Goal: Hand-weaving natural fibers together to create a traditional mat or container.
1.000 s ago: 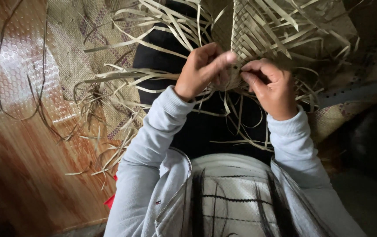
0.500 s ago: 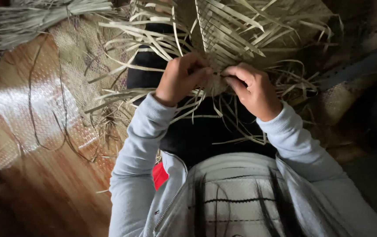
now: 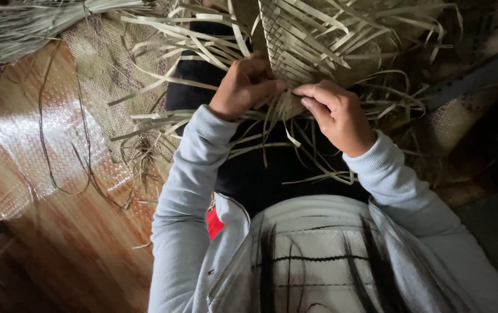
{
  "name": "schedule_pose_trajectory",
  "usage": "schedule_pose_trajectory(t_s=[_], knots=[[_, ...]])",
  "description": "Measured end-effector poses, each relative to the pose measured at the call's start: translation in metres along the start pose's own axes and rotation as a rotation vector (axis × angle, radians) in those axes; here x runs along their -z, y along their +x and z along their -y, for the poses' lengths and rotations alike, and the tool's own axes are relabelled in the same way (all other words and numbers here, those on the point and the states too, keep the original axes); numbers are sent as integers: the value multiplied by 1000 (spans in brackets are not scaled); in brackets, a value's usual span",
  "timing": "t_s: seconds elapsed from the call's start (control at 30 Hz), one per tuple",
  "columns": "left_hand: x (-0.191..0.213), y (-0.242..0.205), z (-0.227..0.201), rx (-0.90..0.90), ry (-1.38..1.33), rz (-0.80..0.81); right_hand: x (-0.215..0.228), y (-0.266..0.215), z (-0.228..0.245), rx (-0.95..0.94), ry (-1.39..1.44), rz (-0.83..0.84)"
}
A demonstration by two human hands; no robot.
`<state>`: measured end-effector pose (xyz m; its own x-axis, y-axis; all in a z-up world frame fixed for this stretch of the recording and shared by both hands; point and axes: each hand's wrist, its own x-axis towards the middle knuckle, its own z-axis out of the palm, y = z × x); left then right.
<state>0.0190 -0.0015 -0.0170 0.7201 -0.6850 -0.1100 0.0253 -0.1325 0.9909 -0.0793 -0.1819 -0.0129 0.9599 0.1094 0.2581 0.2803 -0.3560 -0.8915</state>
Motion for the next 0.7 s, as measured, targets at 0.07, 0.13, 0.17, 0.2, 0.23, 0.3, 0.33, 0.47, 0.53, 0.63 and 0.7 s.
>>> schedule_pose_trajectory(t_s=[0.07, 0.13, 0.17, 0.2, 0.23, 0.3, 0.33, 0.47, 0.53, 0.63, 0.7], knots=[[1, -3, 4, 51, -4, -7, 0, -2, -2, 5, 2, 9], [2, -3, 8, 103, -9, -15, 1, -4, -3, 10, 4, 19], [3, -3, 11, 107, -39, -2, 1, -5, -3, 35, -9, 30], [3, -3, 14, 110, -71, 11, 1, -6, -3, 61, -23, 42], [4, -4, 14, 110, -75, 8, 0, -8, -1, 60, -24, 46], [5, -3, 12, 114, -256, 121, 0, -12, 3, 39, -160, 53], [4, -4, 15, 115, -261, 121, 0, -15, 2, 35, -162, 56], [4, -5, 25, 130, -441, 109, 1, -18, -1, 61, -183, 74], [6, -5, 27, 104, -520, 134, 4, -22, -6, 48, -96, 80], [11, -5, 21, 156, -504, 24, 12, -29, -13, 48, -93, 69], [10, -6, 19, 260, -537, -17, 21, -32, -9, 54, -91, 102]])
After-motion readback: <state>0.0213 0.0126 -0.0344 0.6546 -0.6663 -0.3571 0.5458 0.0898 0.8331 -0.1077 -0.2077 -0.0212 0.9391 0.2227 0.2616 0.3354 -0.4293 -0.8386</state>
